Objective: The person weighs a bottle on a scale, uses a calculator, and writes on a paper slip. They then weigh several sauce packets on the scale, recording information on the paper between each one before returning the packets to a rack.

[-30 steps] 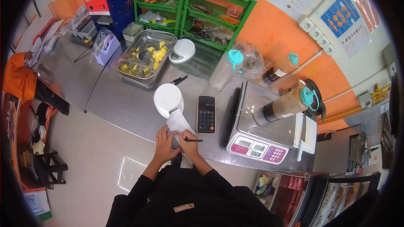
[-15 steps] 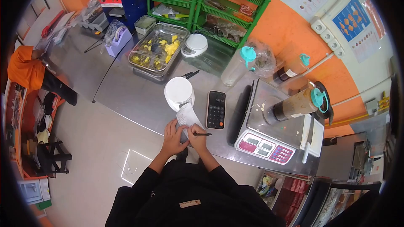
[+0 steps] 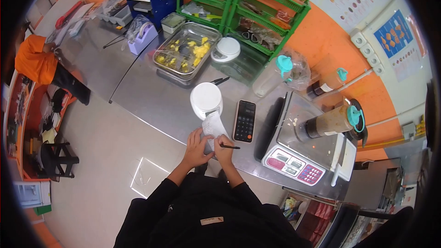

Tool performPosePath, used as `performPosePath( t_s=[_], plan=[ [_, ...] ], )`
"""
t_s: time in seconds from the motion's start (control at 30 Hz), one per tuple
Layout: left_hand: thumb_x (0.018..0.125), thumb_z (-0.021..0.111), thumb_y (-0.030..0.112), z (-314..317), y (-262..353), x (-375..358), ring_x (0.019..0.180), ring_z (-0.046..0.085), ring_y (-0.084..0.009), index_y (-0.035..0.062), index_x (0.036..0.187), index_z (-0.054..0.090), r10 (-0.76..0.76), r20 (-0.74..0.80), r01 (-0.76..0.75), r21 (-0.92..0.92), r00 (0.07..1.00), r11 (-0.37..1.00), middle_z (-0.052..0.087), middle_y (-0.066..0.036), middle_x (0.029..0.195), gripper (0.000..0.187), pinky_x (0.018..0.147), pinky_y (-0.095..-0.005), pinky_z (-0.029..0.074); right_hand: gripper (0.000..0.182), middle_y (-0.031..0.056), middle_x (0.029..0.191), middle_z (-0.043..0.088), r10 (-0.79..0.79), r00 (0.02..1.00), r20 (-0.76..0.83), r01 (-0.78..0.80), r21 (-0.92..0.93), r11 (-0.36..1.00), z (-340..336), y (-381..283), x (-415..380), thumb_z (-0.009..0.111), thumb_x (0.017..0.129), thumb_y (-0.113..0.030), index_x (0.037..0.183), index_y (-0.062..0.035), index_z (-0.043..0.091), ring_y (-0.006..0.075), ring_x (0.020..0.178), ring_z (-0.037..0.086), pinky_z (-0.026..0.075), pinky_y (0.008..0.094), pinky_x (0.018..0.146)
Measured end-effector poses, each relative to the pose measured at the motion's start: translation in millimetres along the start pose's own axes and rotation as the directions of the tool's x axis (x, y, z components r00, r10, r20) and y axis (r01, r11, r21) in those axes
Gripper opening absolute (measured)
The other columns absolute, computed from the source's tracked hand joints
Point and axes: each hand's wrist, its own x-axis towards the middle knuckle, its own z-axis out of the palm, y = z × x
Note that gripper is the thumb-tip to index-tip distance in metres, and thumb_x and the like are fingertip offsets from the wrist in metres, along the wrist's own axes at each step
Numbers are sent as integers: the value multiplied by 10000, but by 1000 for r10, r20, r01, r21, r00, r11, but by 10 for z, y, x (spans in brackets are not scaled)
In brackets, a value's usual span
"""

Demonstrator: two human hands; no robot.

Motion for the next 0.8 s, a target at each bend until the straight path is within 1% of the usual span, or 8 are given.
performPosePath(
  t_s=[0.1,0.17,0.23,0.4,0.53,0.67,0.73,0.8],
  plan=[
    [647,767,297,27,-13,-30,1280,298,-453,138,1200,522,-4,3,4,6,1000,1000,349,-254,1334,626,1069,-537,231,293,37,552,361,-4,1000,3,3,100,995,18,35,-24,593,801,40,626,-12,363,78,531,321,273,290,464],
    [643,770,296,23,-14,-25,1280,297,-454,138,1197,527,1,19,-1,5,1000,1000,352,-254,1331,626,1068,-539,232,292,38,565,360,10,998,54,-14,71,997,0,92,-54,608,799,30,640,-15,367,80,541,327,282,291,467],
    [634,777,287,74,-44,-43,1281,298,-450,139,1205,522,7,6,-7,24,1000,1000,350,-253,1332,643,1066,-538,234,296,49,571,352,62,998,27,-63,25,998,8,127,-78,619,795,23,650,-14,363,95,540,328,290,300,470],
    [640,781,271,29,25,-24,1285,293,-443,131,1211,515,-4,26,4,34,1000,999,342,-253,1339,645,1069,-534,228,296,66,580,356,36,999,0,-36,-51,998,-24,38,-48,615,794,19,660,-16,354,122,533,323,296,308,470],
    [653,782,269,16,24,-27,1285,291,-440,126,1213,512,-3,36,2,44,999,999,338,-253,1341,638,1069,-532,225,296,74,583,370,31,999,-25,-32,-13,999,9,61,-44,614,790,26,662,-16,350,138,526,324,302,310,471],
    [662,786,293,58,0,-31,1279,295,-444,131,1214,509,13,27,-14,53,1000,999,335,-252,1342,639,1058,-532,233,290,78,583,388,36,997,-66,-39,-36,999,14,115,-64,600,782,47,653,-16,348,137,520,351,307,307,473],
    [670,785,310,58,-18,-28,1274,297,-446,135,1214,509,10,27,-12,45,1000,999,335,-251,1341,634,1053,-534,235,287,80,580,393,25,998,-57,-26,-20,999,9,162,-30,590,778,58,646,-16,346,134,517,365,307,307,473],
    [678,782,325,46,0,-23,1272,298,-447,139,1215,508,23,17,-24,45,1000,999,335,-249,1342,631,1052,-534,235,285,79,578,396,8,1000,-5,-7,35,999,-8,223,4,582,773,66,637,-18,346,134,513,374,307,308,471]
  ],
)
